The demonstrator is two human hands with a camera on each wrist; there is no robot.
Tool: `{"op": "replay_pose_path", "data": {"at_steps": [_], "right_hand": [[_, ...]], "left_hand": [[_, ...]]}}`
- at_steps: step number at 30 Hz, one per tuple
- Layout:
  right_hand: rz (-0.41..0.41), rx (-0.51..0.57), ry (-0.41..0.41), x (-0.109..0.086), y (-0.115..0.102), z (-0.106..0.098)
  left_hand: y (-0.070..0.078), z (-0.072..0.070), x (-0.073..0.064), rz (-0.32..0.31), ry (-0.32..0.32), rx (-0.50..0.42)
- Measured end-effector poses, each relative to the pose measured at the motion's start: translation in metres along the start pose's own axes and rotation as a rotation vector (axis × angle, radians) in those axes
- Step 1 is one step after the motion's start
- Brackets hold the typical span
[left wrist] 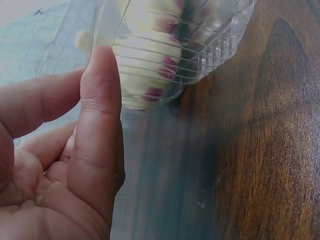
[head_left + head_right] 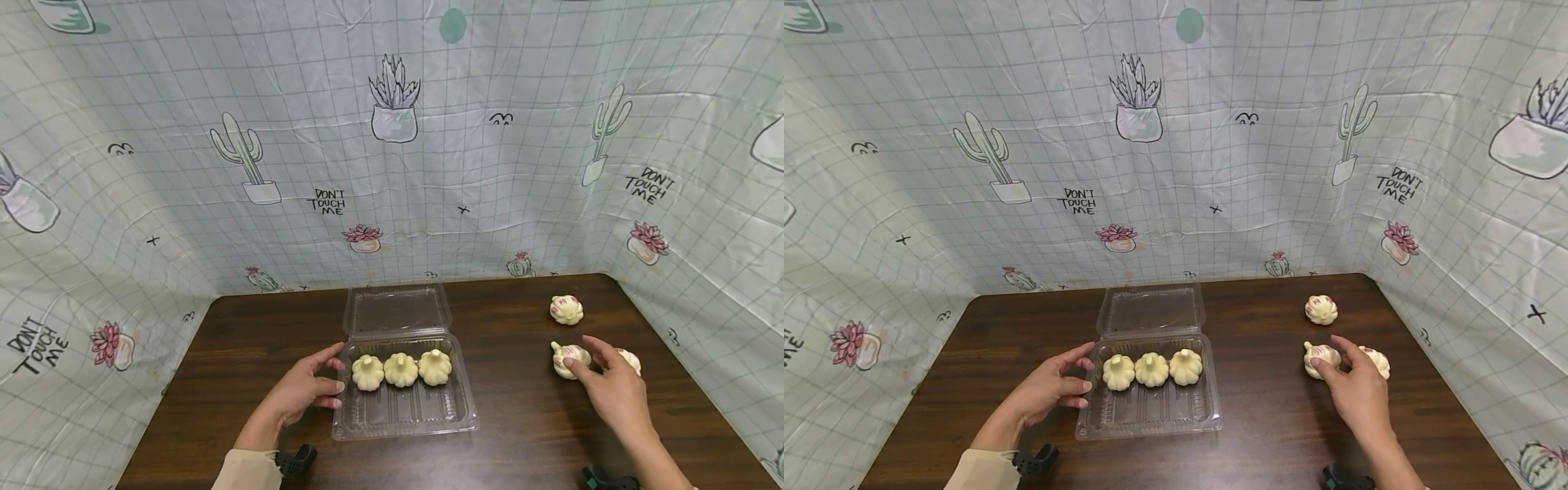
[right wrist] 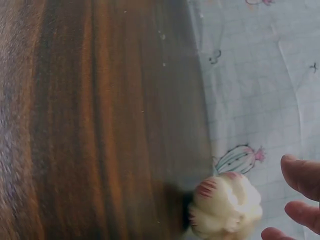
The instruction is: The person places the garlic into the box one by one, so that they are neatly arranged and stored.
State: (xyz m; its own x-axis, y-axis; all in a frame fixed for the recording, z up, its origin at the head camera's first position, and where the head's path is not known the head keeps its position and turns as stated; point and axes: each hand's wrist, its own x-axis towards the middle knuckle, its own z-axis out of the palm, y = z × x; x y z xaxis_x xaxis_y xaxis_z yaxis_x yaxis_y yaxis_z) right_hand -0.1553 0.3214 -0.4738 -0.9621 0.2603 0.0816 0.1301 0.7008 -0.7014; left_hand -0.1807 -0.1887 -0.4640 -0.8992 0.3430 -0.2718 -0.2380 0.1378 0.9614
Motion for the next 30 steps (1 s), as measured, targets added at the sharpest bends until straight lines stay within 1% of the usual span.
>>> {"op": "replay_pose_path", "data": {"at_steps": [7, 14, 21, 26, 30], "right_hand": [[0.050, 0.016, -0.063, 0.005, 0.005, 0.007], [0.061, 0.010, -0.042, 0.010, 0.005, 0.017], [0.029, -0.009, -0.055, 0.015, 0.007, 0.023], [0.024, 0.013, -0.037, 0.016, 0.005, 0.028], [0.042, 0.038, -0.052, 0.018, 0.001, 0.032]], "left_hand": [[-0.001, -0.001, 0.000, 0.006, -0.006, -0.003], [-0.001, -0.001, 0.000, 0.003, -0.002, -0.010], [-0.003, -0.002, 0.001, -0.006, 0.001, -0.013], [-0.004, -0.002, 0.002, -0.007, 0.006, -0.009], [-0.003, -0.002, 0.002, -0.005, 0.006, -0.003]]}}
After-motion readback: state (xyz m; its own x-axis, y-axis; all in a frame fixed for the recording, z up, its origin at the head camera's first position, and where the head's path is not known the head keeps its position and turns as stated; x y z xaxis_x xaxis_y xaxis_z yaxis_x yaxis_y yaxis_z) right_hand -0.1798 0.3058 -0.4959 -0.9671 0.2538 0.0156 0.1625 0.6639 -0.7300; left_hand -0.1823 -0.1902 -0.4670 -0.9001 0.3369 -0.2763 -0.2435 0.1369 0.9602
